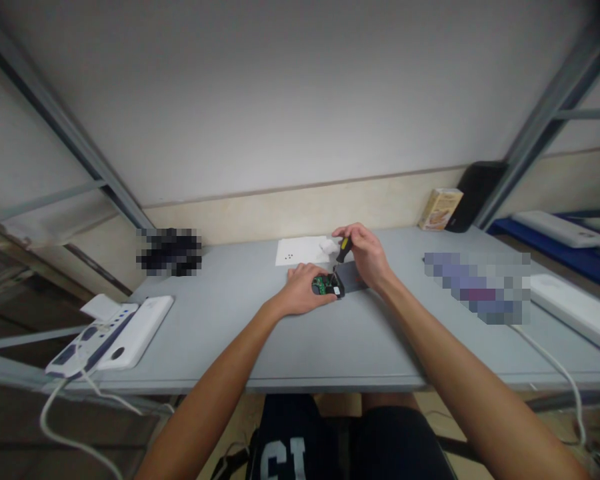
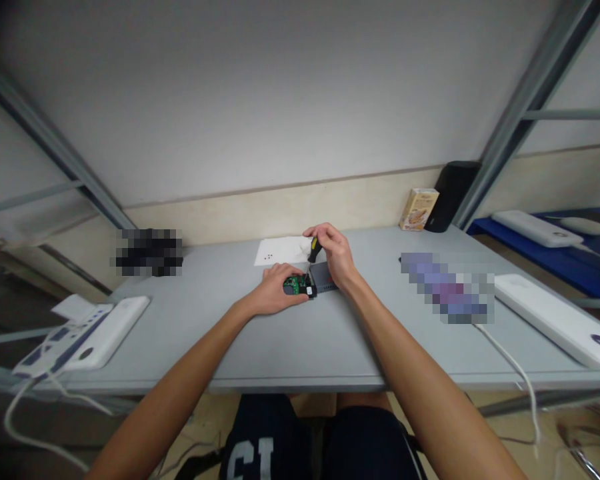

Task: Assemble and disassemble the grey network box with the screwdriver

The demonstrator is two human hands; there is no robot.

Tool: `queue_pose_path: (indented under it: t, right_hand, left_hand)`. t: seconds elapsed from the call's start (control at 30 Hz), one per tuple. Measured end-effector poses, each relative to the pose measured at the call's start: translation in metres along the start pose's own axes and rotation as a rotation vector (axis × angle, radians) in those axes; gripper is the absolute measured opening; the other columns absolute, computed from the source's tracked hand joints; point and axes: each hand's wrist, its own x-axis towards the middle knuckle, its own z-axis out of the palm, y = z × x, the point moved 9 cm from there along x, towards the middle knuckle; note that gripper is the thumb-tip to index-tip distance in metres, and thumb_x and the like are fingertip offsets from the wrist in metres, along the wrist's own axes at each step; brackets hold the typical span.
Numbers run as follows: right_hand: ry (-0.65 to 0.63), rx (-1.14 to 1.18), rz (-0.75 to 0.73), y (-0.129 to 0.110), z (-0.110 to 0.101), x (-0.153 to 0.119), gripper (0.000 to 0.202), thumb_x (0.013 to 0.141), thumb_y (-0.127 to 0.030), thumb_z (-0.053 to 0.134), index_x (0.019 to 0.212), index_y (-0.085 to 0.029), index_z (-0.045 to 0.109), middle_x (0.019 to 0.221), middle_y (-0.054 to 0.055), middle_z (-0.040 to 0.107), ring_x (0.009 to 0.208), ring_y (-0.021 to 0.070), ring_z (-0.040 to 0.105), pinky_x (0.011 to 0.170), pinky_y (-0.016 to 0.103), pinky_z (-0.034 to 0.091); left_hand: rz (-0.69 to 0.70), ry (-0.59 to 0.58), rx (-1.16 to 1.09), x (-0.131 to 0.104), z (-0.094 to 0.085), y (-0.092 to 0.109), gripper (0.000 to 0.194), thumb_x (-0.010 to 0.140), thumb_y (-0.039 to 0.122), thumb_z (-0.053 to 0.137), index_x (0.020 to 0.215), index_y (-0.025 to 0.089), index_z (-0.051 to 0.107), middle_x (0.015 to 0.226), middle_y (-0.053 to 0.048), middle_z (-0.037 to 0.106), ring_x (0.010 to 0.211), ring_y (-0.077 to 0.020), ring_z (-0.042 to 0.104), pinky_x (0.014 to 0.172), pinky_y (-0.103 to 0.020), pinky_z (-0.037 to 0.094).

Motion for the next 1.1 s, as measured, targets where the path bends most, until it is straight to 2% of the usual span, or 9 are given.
queue_pose_path:
  t: [0.13, 0.3, 0.47, 0.57, 0.67, 0.77, 0.9, 1.0, 1.1]
  right_hand:
    - [0.072, -0.074, 0.007, 0.003, -0.012, 0.002, 0.021, 0.082, -0.043, 0.075, 0.078, -0.023, 0.069, 0.081, 0.0, 0.064, 0.079, 0.0179, 0.056, 0.08, 0.031, 0.043]
    - [0.035, 0.013, 0.083, 0.006, -0.009, 0.003, 0.029, 0.087, -0.047, 0.067, 0.107, -0.026, 0.07, 0.082, 0.002, 0.068, 0.086, 0.0216, 0.062, 0.084, 0.035, 0.046]
    - [0.007, 0.037, 0.015, -0.002, 0.001, -0.001, 0.027, 0.092, -0.048, 0.059, 0.083, -0.024, 0.065, 0.096, 0.006, 0.071, 0.097, 0.0234, 0.063, 0.089, 0.036, 0.046]
    - [0.058, -0.066, -0.047, -0.004, -0.007, 0.0, 0.026, 0.086, -0.047, 0.068, 0.076, -0.023, 0.065, 0.089, 0.003, 0.067, 0.089, 0.0211, 0.06, 0.084, 0.033, 0.045]
    - [0.067, -0.136, -0.003, 0.003, -0.015, 0.003, 0.021, 0.083, -0.045, 0.073, 0.086, -0.024, 0.071, 0.083, 0.001, 0.066, 0.081, 0.0193, 0.057, 0.082, 0.032, 0.044]
    - [0.033, -0.082, 0.069, 0.008, -0.015, 0.003, 0.026, 0.088, -0.046, 0.066, 0.102, -0.025, 0.072, 0.086, 0.002, 0.068, 0.081, 0.0197, 0.058, 0.08, 0.033, 0.044]
    - [0.0, 0.011, 0.038, 0.003, -0.009, 0.001, 0.024, 0.092, -0.046, 0.059, 0.089, -0.024, 0.067, 0.091, 0.004, 0.07, 0.088, 0.0213, 0.06, 0.082, 0.033, 0.046]
    - [0.053, -0.049, -0.01, -0.001, -0.013, 0.002, 0.023, 0.087, -0.043, 0.066, 0.077, -0.023, 0.065, 0.088, 0.003, 0.067, 0.088, 0.0205, 0.058, 0.084, 0.033, 0.045]
    - [0.073, -0.111, 0.021, 0.002, -0.018, 0.004, 0.02, 0.084, -0.043, 0.071, 0.082, -0.023, 0.07, 0.081, 0.001, 0.064, 0.079, 0.0183, 0.056, 0.081, 0.032, 0.044]
  left_hand:
    - [0.003, -0.002, 0.0, 0.0, 0.0, 0.0, 0.05, 0.077, 0.056, 0.078, 0.117, 0.029, 0.062, 0.117, -0.004, 0.065, 0.115, -0.0295, 0.054, 0.099, -0.045, 0.038]
    - [0.003, -0.004, -0.011, 0.0, -0.001, 0.002, 0.05, 0.078, 0.054, 0.078, 0.117, 0.028, 0.061, 0.118, -0.003, 0.064, 0.116, -0.0297, 0.054, 0.101, -0.046, 0.037]
    - [0.002, -0.013, 0.003, 0.0, -0.001, 0.002, 0.049, 0.079, 0.054, 0.077, 0.117, 0.029, 0.062, 0.118, -0.004, 0.064, 0.117, -0.03, 0.053, 0.101, -0.046, 0.037]
    - [0.02, -0.009, 0.007, -0.001, -0.001, 0.004, 0.048, 0.08, 0.055, 0.076, 0.116, 0.028, 0.062, 0.117, -0.004, 0.064, 0.115, -0.0294, 0.054, 0.101, -0.046, 0.037]
    - [0.046, 0.001, 0.008, -0.002, -0.003, 0.006, 0.047, 0.08, 0.055, 0.075, 0.115, 0.028, 0.062, 0.116, -0.004, 0.064, 0.115, -0.0287, 0.054, 0.103, -0.046, 0.036]
    - [0.054, 0.002, 0.014, -0.002, -0.004, 0.007, 0.046, 0.081, 0.056, 0.074, 0.115, 0.028, 0.062, 0.116, -0.005, 0.064, 0.114, -0.0285, 0.054, 0.103, -0.046, 0.036]
    - [0.053, -0.004, 0.011, -0.002, -0.004, 0.008, 0.046, 0.081, 0.056, 0.074, 0.115, 0.028, 0.062, 0.116, -0.005, 0.064, 0.115, -0.0284, 0.054, 0.103, -0.045, 0.036]
    - [0.042, -0.01, 0.01, -0.002, -0.003, 0.007, 0.046, 0.081, 0.056, 0.073, 0.115, 0.028, 0.062, 0.116, -0.005, 0.063, 0.115, -0.0283, 0.053, 0.104, -0.046, 0.035]
    - [0.033, -0.009, 0.006, -0.003, -0.004, 0.007, 0.046, 0.081, 0.055, 0.074, 0.116, 0.028, 0.062, 0.116, -0.005, 0.062, 0.115, -0.0283, 0.053, 0.104, -0.045, 0.036]
